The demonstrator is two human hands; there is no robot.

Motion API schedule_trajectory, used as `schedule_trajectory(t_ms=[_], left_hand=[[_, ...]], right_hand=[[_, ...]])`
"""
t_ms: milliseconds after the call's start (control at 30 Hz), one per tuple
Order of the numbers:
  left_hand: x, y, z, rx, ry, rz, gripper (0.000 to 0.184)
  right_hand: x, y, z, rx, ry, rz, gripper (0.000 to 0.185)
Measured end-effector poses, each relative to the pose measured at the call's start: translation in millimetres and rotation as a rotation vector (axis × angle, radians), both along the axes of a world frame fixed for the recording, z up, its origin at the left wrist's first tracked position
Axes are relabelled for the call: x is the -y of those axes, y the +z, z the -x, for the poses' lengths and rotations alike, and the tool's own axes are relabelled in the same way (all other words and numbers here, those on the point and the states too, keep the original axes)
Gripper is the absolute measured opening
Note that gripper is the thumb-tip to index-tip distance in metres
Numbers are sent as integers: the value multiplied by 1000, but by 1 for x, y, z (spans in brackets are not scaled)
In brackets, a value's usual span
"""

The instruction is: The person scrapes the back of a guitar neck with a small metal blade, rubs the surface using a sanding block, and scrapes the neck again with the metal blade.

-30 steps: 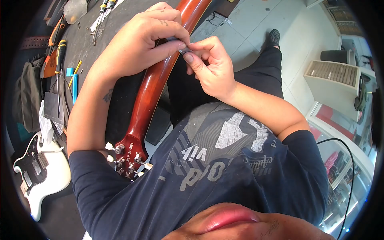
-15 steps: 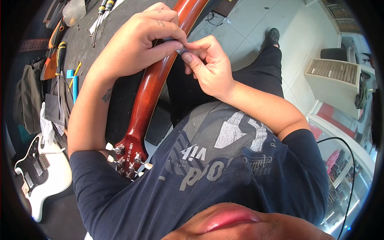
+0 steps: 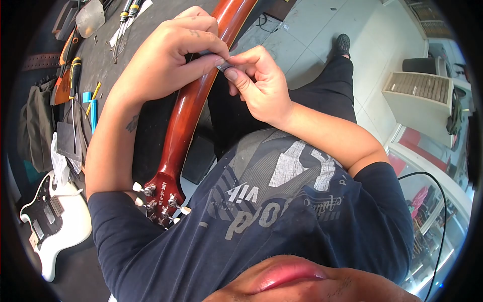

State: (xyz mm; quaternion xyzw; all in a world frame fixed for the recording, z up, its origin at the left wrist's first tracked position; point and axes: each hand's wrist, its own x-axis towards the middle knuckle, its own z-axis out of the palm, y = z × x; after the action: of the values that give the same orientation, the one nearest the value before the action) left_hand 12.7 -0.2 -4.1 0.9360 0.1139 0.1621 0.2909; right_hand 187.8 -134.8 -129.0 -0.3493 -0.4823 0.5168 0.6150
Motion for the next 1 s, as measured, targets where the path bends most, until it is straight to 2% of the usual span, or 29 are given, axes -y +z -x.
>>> schedule_trajectory(t_ms=[400,500,533,633,667,700,767,900,1000], left_hand=[[6,0,6,12,-19,28,20],[4,-3,7,19,50,61,20],[4,-5,8,17,103,75,14],[-6,-18,15,219,372,482,15],[-14,-23,14,409,412,574,24],[-13,-27,17,585,449,799,19],[-19,-26,16,773,547,997,22],[-16,-20,15,779,549,1055,21],[-21,-31,16,769,574,1025,20]], right_hand=[[7,-6,2,63,19,-25,13],[0,4,-1,75,-32,-11,16],[-2,7,-4,85,-60,-1,18],[-9,10,-14,-67,-35,74,27],[-12,7,-12,-102,-33,36,37],[-13,6,-9,-92,-28,87,39],[-14,9,-3,-67,-19,191,43],[-25,25,5,-67,-37,272,52],[-13,21,12,-86,-11,170,58]])
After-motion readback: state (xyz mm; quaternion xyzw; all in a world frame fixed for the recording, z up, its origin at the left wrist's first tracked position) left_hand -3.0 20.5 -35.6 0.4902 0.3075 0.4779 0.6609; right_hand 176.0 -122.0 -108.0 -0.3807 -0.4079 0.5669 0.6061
